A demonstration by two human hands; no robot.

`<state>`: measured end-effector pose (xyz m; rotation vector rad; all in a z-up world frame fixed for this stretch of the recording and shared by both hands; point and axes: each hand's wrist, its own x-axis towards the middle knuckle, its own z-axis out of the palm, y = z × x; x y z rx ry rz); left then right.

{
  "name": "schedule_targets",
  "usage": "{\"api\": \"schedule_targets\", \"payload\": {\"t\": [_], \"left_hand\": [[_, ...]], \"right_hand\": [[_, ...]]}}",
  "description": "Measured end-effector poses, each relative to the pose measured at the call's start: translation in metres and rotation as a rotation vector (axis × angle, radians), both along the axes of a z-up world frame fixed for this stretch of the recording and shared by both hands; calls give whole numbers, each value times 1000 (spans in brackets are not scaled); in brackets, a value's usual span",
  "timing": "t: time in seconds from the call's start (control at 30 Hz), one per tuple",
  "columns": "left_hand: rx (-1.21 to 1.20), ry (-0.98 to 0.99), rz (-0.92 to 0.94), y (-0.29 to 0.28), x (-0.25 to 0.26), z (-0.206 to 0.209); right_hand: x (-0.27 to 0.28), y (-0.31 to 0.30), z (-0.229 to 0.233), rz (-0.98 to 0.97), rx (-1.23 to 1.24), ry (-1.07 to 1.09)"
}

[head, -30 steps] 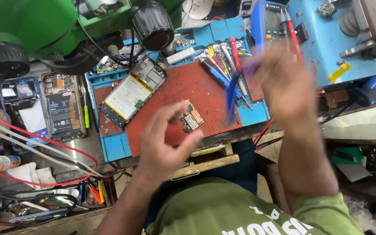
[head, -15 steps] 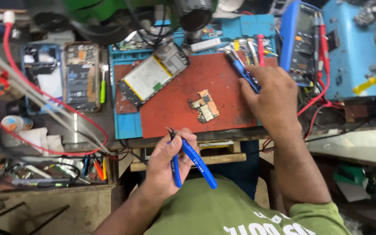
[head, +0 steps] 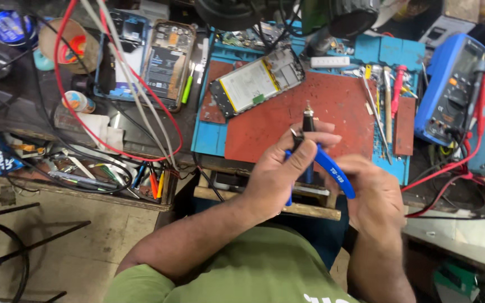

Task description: The person disassembles a smartphone, removes the motherboard, and uses a blue pen-like tool to scrape and clean specific areas on the circuit board. They then use a metal tool to further scrape the board and finally connect multimeter probes to test the circuit.

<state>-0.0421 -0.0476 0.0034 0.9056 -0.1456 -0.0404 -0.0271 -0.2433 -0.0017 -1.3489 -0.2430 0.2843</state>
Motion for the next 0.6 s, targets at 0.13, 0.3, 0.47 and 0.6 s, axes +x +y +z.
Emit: {"api": "schedule_targets", "payload": {"t": [0.13, 0.3, 0.47, 0.6], "left_hand": [[404, -123, 43, 9, -10, 14], [990, -430, 386, 79, 4, 19], [1593, -251, 622, 170, 32, 23], [1826, -86, 543, 192, 52, 14]], "right_hand": [[-13, -20, -23, 66, 36, 140], [-23, -41, -26, 37, 156, 38], [-23, -46, -12, -24, 128, -38], [-20, -42, -9, -142, -3, -7]]}}
